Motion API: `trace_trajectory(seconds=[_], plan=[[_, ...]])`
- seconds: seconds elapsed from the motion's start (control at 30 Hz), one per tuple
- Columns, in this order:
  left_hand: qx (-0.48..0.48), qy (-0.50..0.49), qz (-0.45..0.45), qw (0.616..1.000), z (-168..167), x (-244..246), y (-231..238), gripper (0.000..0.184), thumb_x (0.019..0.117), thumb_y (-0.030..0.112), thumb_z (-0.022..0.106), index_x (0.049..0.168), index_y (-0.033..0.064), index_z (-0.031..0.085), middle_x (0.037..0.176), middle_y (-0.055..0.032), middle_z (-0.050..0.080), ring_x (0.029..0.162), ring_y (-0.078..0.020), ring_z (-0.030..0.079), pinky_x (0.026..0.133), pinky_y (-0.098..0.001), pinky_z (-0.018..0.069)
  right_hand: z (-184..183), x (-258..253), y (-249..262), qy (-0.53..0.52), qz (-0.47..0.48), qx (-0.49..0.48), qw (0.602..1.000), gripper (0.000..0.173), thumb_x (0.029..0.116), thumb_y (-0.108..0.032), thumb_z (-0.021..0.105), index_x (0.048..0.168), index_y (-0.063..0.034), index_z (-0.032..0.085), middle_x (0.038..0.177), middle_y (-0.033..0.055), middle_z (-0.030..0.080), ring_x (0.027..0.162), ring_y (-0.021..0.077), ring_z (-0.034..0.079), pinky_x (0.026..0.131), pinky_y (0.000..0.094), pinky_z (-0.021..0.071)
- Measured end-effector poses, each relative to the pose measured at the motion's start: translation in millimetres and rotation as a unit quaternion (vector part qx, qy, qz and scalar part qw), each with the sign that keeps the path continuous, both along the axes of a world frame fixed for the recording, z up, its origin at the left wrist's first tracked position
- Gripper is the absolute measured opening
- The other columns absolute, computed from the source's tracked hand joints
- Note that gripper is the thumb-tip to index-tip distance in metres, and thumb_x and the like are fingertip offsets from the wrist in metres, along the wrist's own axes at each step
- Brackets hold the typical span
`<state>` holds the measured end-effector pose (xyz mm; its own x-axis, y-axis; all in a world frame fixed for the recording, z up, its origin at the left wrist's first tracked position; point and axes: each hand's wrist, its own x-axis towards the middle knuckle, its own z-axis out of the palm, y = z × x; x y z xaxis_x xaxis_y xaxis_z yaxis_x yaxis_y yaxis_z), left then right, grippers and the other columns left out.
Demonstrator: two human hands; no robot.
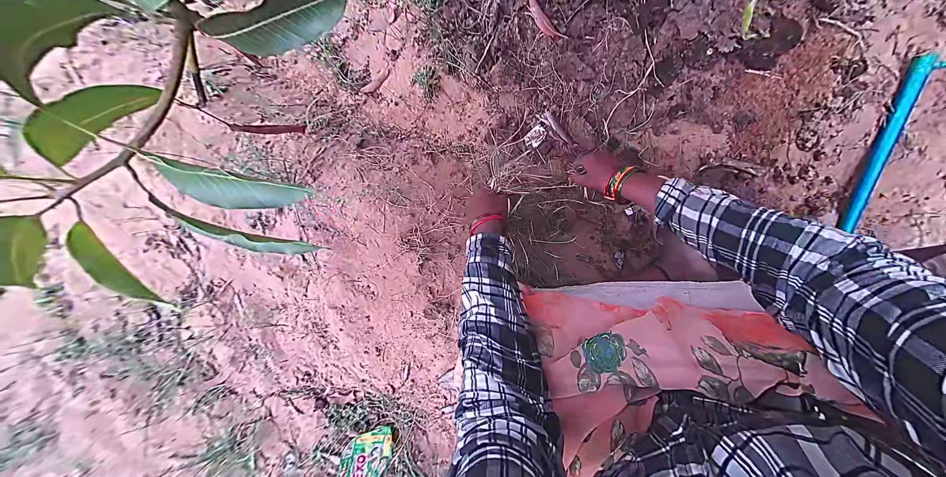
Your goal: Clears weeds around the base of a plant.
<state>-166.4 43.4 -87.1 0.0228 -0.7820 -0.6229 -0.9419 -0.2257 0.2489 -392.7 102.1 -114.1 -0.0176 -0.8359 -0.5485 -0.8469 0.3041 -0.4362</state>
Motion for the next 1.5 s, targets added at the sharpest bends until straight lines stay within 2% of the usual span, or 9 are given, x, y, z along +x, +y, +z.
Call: trace_trajectory(seconds=[0.2,0.5,0.63,0.77,0.97,1.2,1.33,1.43,1.5], plan=[[0.028,-0.014,-0.037,0.999,-3.9,-2.1,1.5,0.053,0.1011,0.029,0.063,0.143,-0.0011,0.054,0.139,-0.0268,0.06,0.132,-0.0423,0.057,0.108,-0.064,0.0439,-20.4,33.6,45.0,0.147,-0.057,0.129,0.979,0.081,0.1061,-0.065,0.032,0.107,0.007,0.068,0.114,0.0307,0.068,0.111,0.0478,0.067,0.084,0.0653,0.0529],[0.006,-0.011,0.012,1.0,8.0,2.1,-3.6,0.049,0.1025,0.024,0.059,0.141,-0.0053,0.053,0.137,-0.0305,0.059,0.132,-0.0449,0.056,0.108,-0.063,0.0442,-55.3,29.3,41.8,0.0,-0.042,0.191,0.981,0.058,0.1146,-0.034,0.03,0.128,0.0136,0.06,0.129,0.0341,0.062,0.123,0.0472,0.061,0.103,0.0641,0.0457],[-0.011,-0.007,0.045,0.999,11.3,7.1,-5.4,0.054,0.1014,0.026,0.061,0.144,-0.0039,0.049,0.137,-0.0294,0.059,0.132,-0.0438,0.057,0.108,-0.0621,0.0444,-77.6,23.4,52.6,-0.102,-0.257,0.201,0.94,0.072,0.1108,-0.054,0.034,0.121,0.0108,0.062,0.108,0.0253,0.067,0.09,0.0328,0.069,0.086,0.0493,0.0554],[-0.003,-0.009,0.021,1.0,12.3,0.6,-2.1,0.05,0.1017,0.028,0.061,0.139,-0.0052,0.054,0.137,-0.0295,0.06,0.131,-0.0435,0.057,0.107,-0.0624,0.0447,-81.2,26.5,41.2,0.005,-0.115,0.194,0.974,0.056,0.1109,-0.039,0.043,0.117,0.0111,0.067,0.127,0.032,0.064,0.125,0.0449,0.061,0.104,0.0628,0.0461],[-0.006,0.0,0.024,1.0,14.9,4.6,-2.0,0.05,0.1022,0.025,0.06,0.142,-0.0046,0.053,0.138,-0.0292,0.06,0.132,-0.0432,0.056,0.109,-0.062,0.0438,-81.9,20.6,45.2,-0.01,-0.08,0.139,0.987,0.051,0.1138,-0.031,0.034,0.127,0.0075,0.064,0.133,0.0316,0.062,0.129,0.0475,0.058,0.107,0.0658,0.0425],[0.014,-0.001,0.026,1.0,9.2,4.4,-5.5,0.053,0.1011,0.027,0.063,0.142,-0.0038,0.052,0.137,-0.0296,0.06,0.131,-0.0436,0.057,0.107,-0.0628,0.0445,-30.1,41.8,51.9,-0.188,0.029,0.147,0.971,0.052,0.1126,-0.035,0.042,0.095,0.0074,0.066,0.075,0.0166,0.058,0.066,0.0274,0.057,0.07,0.0485,0.0485],[-0.002,-0.001,0.026,1.0,7.1,6.4,-6.8,0.052,0.1004,0.026,0.063,0.142,-0.0043,0.053,0.137,-0.0305,0.059,0.132,-0.0448,0.056,0.108,-0.0637,0.043,-17.3,39.7,24.2,-0.073,0.011,-0.005,0.997,0.041,0.1106,-0.027,0.045,0.108,0.0058,0.069,0.099,0.0272,0.07,0.096,0.0438,0.069,0.086,0.0628,0.0513],[0.002,-0.01,0.029,1.0,9.1,7.4,-6.3,0.053,0.0998,0.027,0.064,0.14,-0.0051,0.052,0.137,-0.0294,0.059,0.132,-0.0426,0.057,0.109,-0.0614,0.044,-28.7,32.9,3.4,0.0,-0.006,-0.005,1.0,0.036,0.1062,-0.019,0.053,0.135,0.0002,0.063,0.125,0.0285,0.067,0.12,0.0476,0.064,0.099,0.0681,0.0481],[0.005,-0.013,0.023,1.0,11.3,5.8,-5.1,0.053,0.1009,0.027,0.062,0.14,-0.0066,0.052,0.138,-0.0298,0.059,0.132,-0.0427,0.056,0.109,-0.0614,0.0438,-27.9,40.3,-3.3,0.023,-0.017,0.02,0.999,0.035,0.1061,-0.019,0.053,0.133,0.0008,0.064,0.129,0.0283,0.065,0.123,0.0469,0.062,0.1,0.0674,0.0476]])
